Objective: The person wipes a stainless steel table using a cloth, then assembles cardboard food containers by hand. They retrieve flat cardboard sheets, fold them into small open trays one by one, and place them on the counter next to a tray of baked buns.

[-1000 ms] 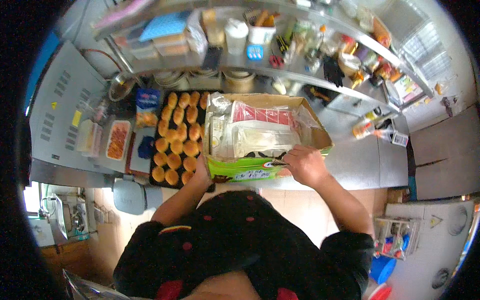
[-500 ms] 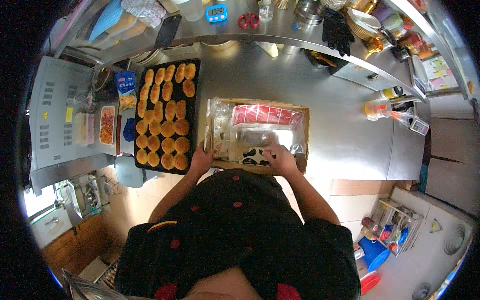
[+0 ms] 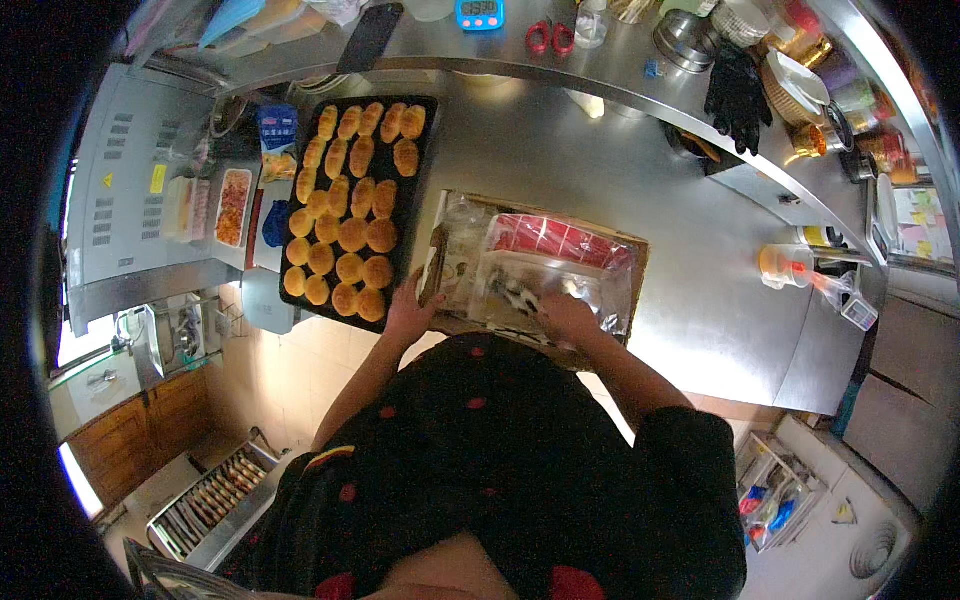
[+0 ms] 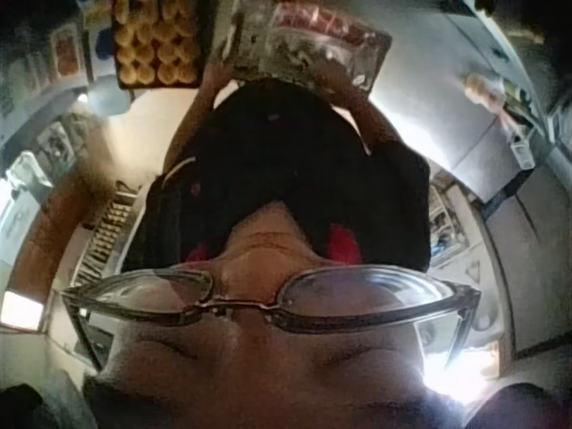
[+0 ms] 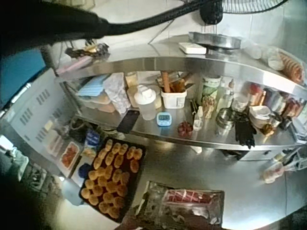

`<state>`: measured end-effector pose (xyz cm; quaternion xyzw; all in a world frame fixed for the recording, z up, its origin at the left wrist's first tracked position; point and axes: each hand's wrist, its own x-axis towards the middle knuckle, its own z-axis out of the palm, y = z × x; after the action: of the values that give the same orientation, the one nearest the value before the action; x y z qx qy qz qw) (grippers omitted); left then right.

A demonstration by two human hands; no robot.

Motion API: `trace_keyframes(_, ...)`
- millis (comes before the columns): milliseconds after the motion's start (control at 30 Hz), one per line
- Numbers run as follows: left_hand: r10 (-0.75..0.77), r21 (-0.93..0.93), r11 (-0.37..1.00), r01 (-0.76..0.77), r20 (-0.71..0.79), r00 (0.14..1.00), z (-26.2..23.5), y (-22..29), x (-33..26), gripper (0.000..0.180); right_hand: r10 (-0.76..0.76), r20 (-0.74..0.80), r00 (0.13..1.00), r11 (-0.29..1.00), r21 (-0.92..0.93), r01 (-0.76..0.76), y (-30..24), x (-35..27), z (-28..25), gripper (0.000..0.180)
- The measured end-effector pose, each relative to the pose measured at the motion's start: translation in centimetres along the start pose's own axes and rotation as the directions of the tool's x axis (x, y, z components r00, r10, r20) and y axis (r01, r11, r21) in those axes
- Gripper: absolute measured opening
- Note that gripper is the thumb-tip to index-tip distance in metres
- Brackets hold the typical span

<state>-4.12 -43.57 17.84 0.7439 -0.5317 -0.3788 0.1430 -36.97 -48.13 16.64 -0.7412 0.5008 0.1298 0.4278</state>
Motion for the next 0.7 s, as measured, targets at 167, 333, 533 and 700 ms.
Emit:
trace_keyframes(167,0.238,-0.462,0.872,-0.163,0.109,0.965,-5.2,8.6,-0.8,0.080,-0.024,-0.388,0.922,0.825,0.514,0.237,-7.0,-2.5,-6.0,0.038)
trace_keyframes(333,0.433,-0.526,0.753,-0.394,-0.053,0.900,-6.8,17.2,-1.0,0.095,-0.236,-0.608,0.758,0.813,0.304,0.497,-14.3,-2.8,-6.6,0.039)
trace_keyframes(533,0.622,-0.770,0.398,-0.499,-0.172,0.763,-12.7,22.1,-3.9,0.092,-0.294,-0.754,0.587,0.319,0.502,0.804,-19.8,-7.4,-7.8,0.099)
trace_keyframes(700,0.748,-0.681,0.435,-0.589,-0.090,0.657,-15.3,21.4,-7.3,0.090,-0.308,-0.648,0.696,0.176,0.680,0.712,-22.4,-11.9,-6.0,0.103)
